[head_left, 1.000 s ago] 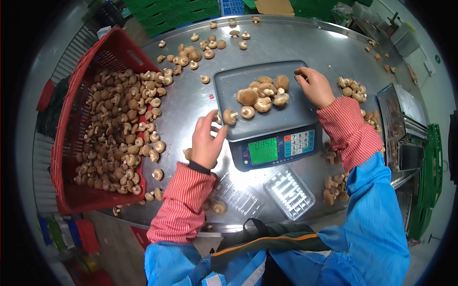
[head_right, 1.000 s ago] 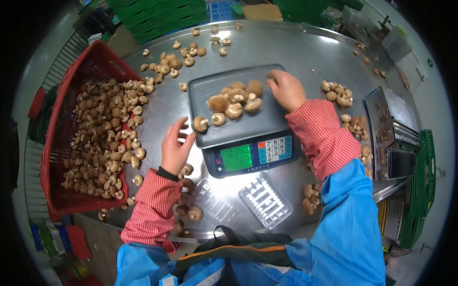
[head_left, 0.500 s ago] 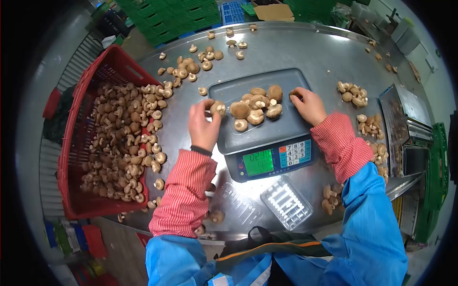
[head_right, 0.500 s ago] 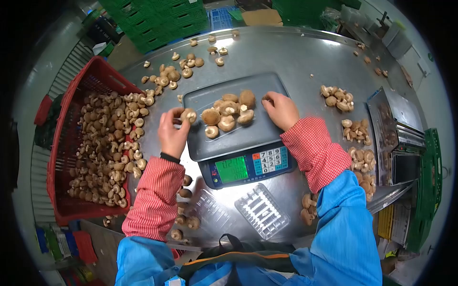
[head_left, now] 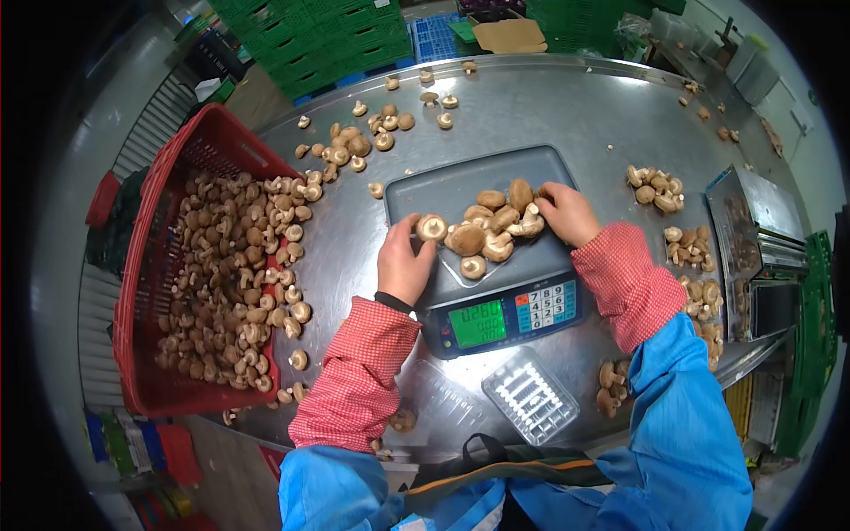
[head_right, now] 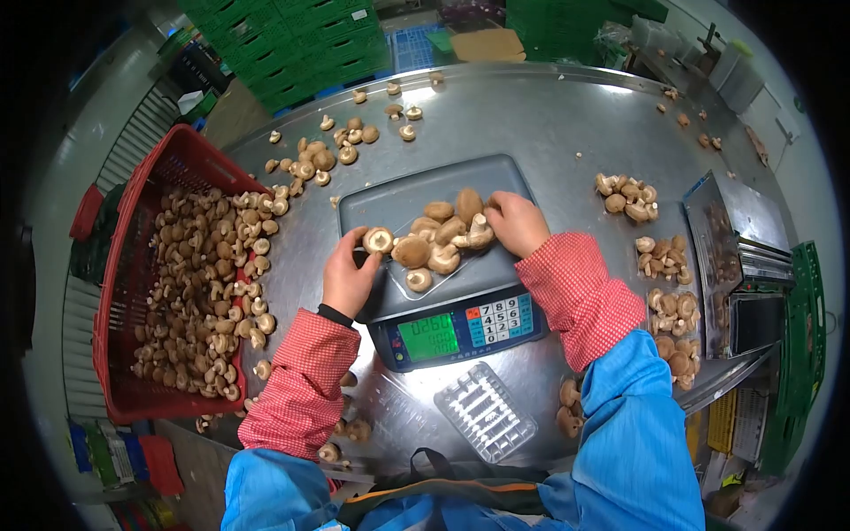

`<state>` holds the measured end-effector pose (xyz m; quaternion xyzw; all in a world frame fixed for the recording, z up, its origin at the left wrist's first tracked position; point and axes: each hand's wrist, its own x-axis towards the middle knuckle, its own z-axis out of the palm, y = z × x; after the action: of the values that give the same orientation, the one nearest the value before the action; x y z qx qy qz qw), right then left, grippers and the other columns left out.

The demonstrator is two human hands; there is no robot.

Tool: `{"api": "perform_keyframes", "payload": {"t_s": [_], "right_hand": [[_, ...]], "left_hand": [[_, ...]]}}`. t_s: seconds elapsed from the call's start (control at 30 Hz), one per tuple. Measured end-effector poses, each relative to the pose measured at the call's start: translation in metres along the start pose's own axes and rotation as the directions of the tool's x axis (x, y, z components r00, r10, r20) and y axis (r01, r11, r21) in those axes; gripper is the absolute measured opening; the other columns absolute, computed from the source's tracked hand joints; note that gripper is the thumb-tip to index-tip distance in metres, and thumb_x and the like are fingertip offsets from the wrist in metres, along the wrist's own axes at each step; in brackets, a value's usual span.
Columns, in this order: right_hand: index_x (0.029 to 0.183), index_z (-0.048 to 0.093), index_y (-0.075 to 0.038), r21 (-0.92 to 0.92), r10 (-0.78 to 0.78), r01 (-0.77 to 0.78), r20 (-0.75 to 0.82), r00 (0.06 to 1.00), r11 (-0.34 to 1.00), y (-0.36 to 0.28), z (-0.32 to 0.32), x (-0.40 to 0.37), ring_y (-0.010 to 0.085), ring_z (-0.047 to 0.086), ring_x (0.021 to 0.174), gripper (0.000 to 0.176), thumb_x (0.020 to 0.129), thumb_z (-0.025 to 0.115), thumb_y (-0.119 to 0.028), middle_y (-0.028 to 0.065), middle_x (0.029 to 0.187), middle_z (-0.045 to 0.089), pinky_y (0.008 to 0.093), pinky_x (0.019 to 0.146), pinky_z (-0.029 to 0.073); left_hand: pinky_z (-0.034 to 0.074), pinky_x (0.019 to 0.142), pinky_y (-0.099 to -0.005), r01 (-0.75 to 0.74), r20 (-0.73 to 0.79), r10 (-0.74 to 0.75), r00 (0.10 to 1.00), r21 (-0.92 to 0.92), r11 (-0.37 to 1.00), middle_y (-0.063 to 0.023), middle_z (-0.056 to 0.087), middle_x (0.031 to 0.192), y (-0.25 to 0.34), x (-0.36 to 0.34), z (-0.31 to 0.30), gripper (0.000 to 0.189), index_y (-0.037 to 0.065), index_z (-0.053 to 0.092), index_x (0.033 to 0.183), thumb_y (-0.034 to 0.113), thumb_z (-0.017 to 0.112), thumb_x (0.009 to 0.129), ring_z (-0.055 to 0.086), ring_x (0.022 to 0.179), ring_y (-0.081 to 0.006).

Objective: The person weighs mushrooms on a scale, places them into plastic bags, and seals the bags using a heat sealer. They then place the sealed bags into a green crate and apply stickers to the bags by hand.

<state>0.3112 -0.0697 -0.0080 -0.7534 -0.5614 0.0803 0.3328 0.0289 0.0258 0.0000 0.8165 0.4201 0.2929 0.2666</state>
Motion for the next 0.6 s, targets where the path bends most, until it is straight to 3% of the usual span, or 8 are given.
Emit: {"api": "perform_keyframes", "payload": {"t_s": [0.1, 0.2, 0.23, 0.33, 0.37, 0.5, 0.6], "right_hand": [[0.096, 0.063, 0.002, 0.050, 0.124, -0.131, 0.115, 0.986, 0.990, -0.008, -0.006, -0.012, 0.0381, 0.064, 0.086, 0.022, 0.085, 0.059, -0.017, 0.0219, 0.089, 0.067, 0.0430, 0.075, 0.050], [0.097, 0.062, 0.003, 0.035, 0.174, -0.180, 0.125, 0.977, 0.983, -0.006, -0.007, -0.021, 0.0378, 0.065, 0.086, 0.023, 0.084, 0.060, -0.016, 0.0224, 0.088, 0.067, 0.0425, 0.075, 0.051], [0.097, 0.062, 0.003, 0.050, 0.178, -0.185, 0.131, 0.975, 0.981, -0.005, -0.008, -0.023, 0.0376, 0.065, 0.086, 0.023, 0.084, 0.060, -0.017, 0.0225, 0.088, 0.067, 0.0423, 0.075, 0.051], [0.097, 0.062, 0.003, 0.096, 0.187, -0.202, 0.143, 0.972, 0.975, -0.002, -0.010, -0.028, 0.0371, 0.065, 0.085, 0.024, 0.084, 0.061, -0.017, 0.0224, 0.088, 0.067, 0.0417, 0.075, 0.051], [0.097, 0.062, 0.003, 0.113, 0.187, -0.204, 0.144, 0.972, 0.972, 0.001, -0.009, -0.028, 0.0370, 0.065, 0.085, 0.024, 0.084, 0.061, -0.017, 0.0221, 0.088, 0.067, 0.0416, 0.075, 0.051], [0.097, 0.062, 0.002, 0.124, 0.174, -0.189, 0.120, 0.977, 0.974, 0.000, -0.008, -0.030, 0.0361, 0.065, 0.083, 0.024, 0.084, 0.061, -0.017, 0.0212, 0.088, 0.067, 0.0409, 0.074, 0.051], [0.098, 0.062, 0.002, 0.004, 0.103, -0.103, 0.016, 0.995, 0.995, -0.004, -0.013, -0.033, 0.0352, 0.066, 0.082, 0.025, 0.084, 0.062, -0.019, 0.0198, 0.090, 0.067, 0.0409, 0.073, 0.051]], "left_hand": [[0.050, 0.086, -0.0389, -0.155, -0.031, 0.164, 0.986, 0.182, 0.971, -0.0199, 0.061, 0.114, 0.004, -0.006, 0.007, 0.047, 0.000, 0.051, 0.125, 0.001, 0.062, 0.080, 0.062, 0.100, -0.0362], [0.049, 0.088, -0.0406, -0.195, -0.047, 0.208, 0.977, 0.202, 0.960, -0.0220, 0.058, 0.117, 0.007, -0.014, 0.013, 0.050, 0.000, 0.049, 0.127, 0.000, 0.061, 0.078, 0.058, 0.102, -0.0409], [0.051, 0.085, -0.0391, -0.209, -0.087, 0.226, 0.970, 0.168, 0.963, -0.0187, 0.060, 0.114, 0.004, -0.015, 0.015, 0.047, 0.001, 0.051, 0.126, 0.000, 0.059, 0.080, 0.062, 0.096, -0.0347], [0.053, 0.083, -0.0346, 0.043, -0.014, -0.047, 0.999, -0.231, 0.972, -0.0167, 0.061, 0.114, -0.001, -0.013, 0.014, 0.045, 0.003, 0.054, 0.124, 0.002, 0.063, 0.080, 0.065, 0.092, -0.0287], [0.053, 0.081, -0.0309, 0.090, 0.002, -0.093, 0.996, -0.290, 0.953, -0.0131, 0.062, 0.110, -0.007, -0.011, 0.016, 0.038, 0.005, 0.059, 0.117, 0.002, 0.065, 0.079, 0.066, 0.089, -0.0223], [0.054, 0.076, -0.0292, 0.003, -0.253, -0.090, 0.963, -0.323, 0.946, -0.0081, 0.060, 0.100, 0.005, -0.006, 0.003, 0.028, 0.004, 0.061, 0.105, -0.002, 0.066, 0.078, 0.063, 0.091, -0.0185], [0.055, 0.072, -0.0278, -0.156, -0.293, 0.071, 0.954, -0.281, 0.947, -0.0073, 0.058, 0.099, 0.050, -0.007, -0.013, 0.027, 0.005, 0.061, 0.104, -0.003, 0.065, 0.079, 0.062, 0.091, -0.0184]]}}
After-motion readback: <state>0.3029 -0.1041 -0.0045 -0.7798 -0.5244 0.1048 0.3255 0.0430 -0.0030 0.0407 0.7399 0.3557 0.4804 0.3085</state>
